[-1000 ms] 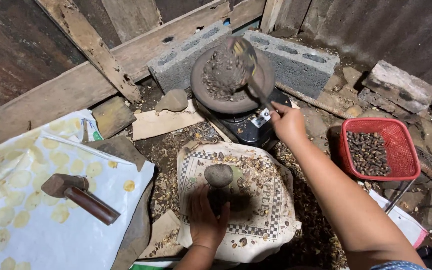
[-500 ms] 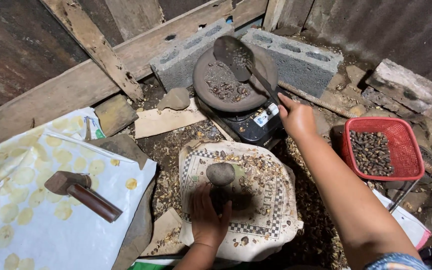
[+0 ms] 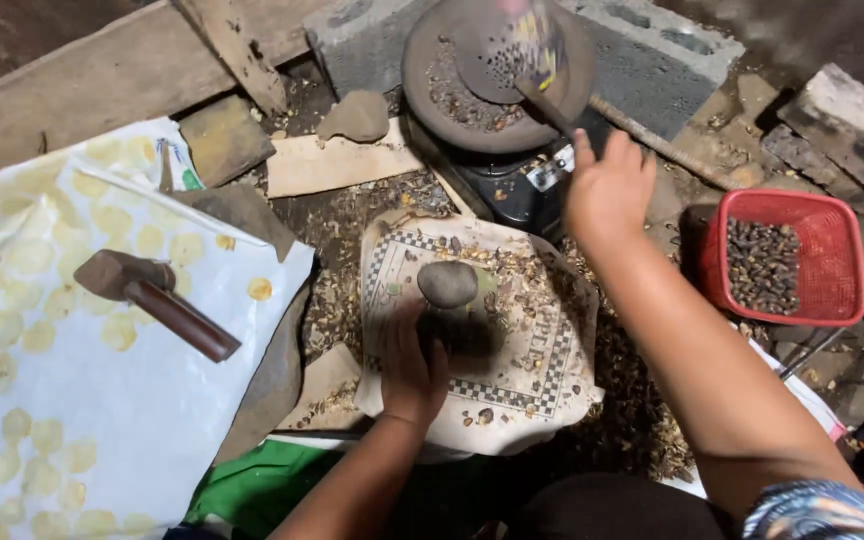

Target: The person crushes seeds on a flat stone using a smaller stone, then uses a hammer to flatten the crushed seeds on a white cloth. The person repeats this process, transferring seeds between the stone and the cloth.

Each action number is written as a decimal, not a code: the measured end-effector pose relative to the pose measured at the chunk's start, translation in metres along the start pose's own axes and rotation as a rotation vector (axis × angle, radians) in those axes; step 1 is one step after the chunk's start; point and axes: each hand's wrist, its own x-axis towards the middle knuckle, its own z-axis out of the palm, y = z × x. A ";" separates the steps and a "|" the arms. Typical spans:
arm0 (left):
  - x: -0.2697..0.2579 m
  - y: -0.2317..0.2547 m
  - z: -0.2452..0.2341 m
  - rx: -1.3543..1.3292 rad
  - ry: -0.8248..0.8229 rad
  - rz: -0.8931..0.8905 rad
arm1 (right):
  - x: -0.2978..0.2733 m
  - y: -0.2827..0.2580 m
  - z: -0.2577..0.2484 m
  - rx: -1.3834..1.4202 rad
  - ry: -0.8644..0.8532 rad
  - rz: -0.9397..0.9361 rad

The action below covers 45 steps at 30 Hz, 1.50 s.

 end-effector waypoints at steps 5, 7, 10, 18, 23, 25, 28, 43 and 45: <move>0.009 0.009 -0.009 0.034 -0.010 0.021 | -0.017 -0.106 -0.081 0.750 -0.456 -0.362; 0.005 0.008 -0.006 0.075 0.031 0.048 | -0.028 -0.123 -0.088 0.954 -0.847 -0.439; 0.007 0.006 0.000 0.036 0.053 0.137 | -0.034 -0.109 -0.062 0.959 -0.827 -0.383; 0.026 0.012 0.033 0.010 -0.224 0.411 | -0.105 -0.042 -0.135 1.020 -0.857 0.208; 0.031 0.015 0.051 0.057 -0.287 0.373 | -0.145 -0.036 -0.118 0.610 -0.867 -0.017; 0.042 0.020 0.050 0.069 -0.194 0.380 | -0.136 -0.026 -0.113 0.602 -0.842 0.066; 0.044 0.025 0.054 0.125 -0.194 0.310 | -0.121 -0.020 -0.136 0.744 -0.936 0.231; 0.048 0.020 0.043 0.177 -0.343 0.116 | -0.100 -0.065 -0.159 0.553 -0.920 -0.033; 0.042 0.017 0.043 0.217 -0.306 0.133 | -0.097 -0.062 -0.162 0.706 -0.919 0.227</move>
